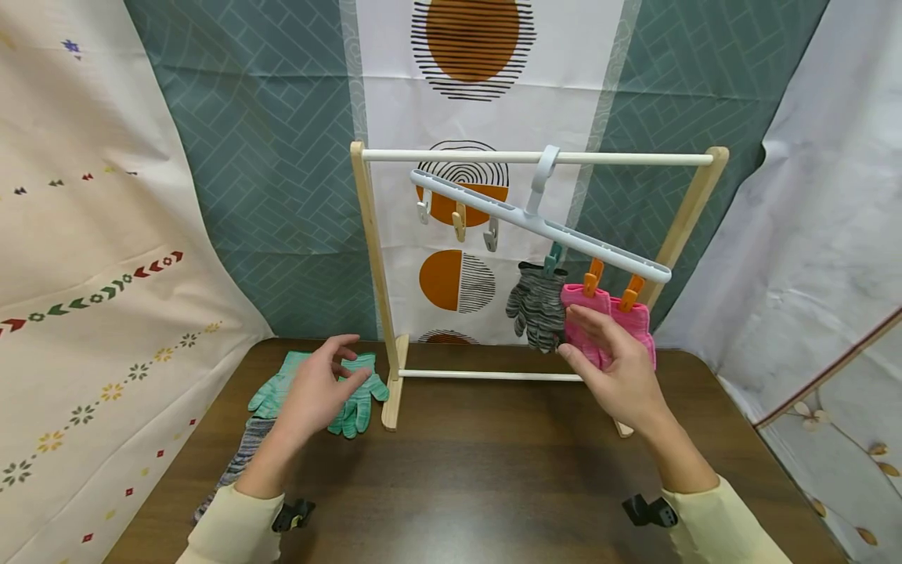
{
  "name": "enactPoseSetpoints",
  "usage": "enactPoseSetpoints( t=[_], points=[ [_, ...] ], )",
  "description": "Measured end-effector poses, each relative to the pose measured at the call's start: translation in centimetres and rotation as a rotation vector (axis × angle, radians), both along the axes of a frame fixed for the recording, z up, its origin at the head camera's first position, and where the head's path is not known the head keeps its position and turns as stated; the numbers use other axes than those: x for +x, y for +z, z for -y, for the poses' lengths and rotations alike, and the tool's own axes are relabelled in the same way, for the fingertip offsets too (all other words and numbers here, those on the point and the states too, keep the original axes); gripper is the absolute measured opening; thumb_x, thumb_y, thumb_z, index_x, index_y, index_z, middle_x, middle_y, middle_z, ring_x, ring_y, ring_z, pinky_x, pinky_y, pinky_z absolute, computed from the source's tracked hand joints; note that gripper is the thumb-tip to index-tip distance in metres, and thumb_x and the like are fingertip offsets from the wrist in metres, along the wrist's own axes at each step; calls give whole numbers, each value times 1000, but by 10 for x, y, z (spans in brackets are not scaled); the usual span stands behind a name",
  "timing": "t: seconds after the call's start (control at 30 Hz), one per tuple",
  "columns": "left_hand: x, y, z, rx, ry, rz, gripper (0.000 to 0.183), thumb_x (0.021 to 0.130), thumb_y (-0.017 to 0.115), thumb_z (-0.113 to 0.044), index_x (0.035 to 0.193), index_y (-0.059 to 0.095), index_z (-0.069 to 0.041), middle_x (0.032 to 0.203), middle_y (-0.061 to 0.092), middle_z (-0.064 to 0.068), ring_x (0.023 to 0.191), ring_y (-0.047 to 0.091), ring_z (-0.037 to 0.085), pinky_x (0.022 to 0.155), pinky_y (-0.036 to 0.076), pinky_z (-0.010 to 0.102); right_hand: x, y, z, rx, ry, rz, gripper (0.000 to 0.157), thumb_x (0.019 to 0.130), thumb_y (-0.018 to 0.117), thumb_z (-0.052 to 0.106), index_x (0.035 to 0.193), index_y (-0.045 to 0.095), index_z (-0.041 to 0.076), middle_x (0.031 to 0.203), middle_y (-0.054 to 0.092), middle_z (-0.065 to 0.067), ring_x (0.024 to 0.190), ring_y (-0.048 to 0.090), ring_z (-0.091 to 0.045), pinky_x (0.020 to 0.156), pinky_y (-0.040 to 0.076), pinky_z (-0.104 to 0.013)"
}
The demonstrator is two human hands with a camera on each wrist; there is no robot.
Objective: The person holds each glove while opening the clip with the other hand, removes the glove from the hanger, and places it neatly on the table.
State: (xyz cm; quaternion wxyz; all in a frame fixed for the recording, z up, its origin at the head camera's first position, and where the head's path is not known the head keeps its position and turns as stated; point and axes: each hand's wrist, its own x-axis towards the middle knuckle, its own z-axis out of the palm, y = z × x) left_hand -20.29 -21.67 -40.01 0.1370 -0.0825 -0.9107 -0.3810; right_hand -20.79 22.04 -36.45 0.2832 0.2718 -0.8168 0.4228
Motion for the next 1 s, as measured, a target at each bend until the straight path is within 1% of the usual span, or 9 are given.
enactPoseSetpoints(
  t=[0.2,0.3,0.43,0.57,0.7,0.87,1.0],
  points=[
    [-6,5,-23,48,-46,9,59,100,77,-19,153,51,-6,124,66,15,102,71,31,76,58,44,-3,7,5,-32,14,-15,65,91,82,-2,151,57,6,148,63,-11,135,61,-28,104,49,-30],
    [-7,6,-32,76,-73,6,61,100,77,-18,153,51,-4,125,66,15,102,71,30,73,59,41,-5,12,10,-62,33,-14,64,93,80,-2,151,56,6,149,61,-12,137,60,-29,105,48,-29],
    [-7,5,-41,94,-96,-2,60,98,79,-18,151,53,-5,124,65,14,99,70,28,71,58,37,-5,18,16,-80,18,7,64,95,79,1,153,54,6,151,60,-12,139,58,-30,106,46,-25],
    [-6,5,-45,97,-105,-4,59,98,80,-18,150,54,-6,123,64,15,96,69,27,71,57,37,-6,19,20,-92,-3,25,65,96,78,3,155,50,5,154,57,-14,142,54,-31,108,43,-23],
    [-4,3,-46,98,-106,1,58,98,80,-17,149,55,-6,122,65,14,96,69,25,71,58,36,-8,20,23,-113,-16,29,67,97,77,3,157,46,3,156,54,-17,144,51,-34,111,41,-26],
    [-3,2,-46,103,-114,-15,58,97,81,-17,148,56,-5,120,66,12,95,69,24,70,57,35,-10,24,28,-126,-60,43,72,99,77,9,161,41,4,162,47,-15,147,48,-31,114,39,-28],
    [-2,2,-47,108,-121,-25,58,96,81,-16,147,57,-5,117,66,12,93,70,24,71,56,35,-13,29,33,-127,-86,63,75,100,76,15,163,37,5,164,43,-16,149,46,-31,116,37,-35]
  ],
)
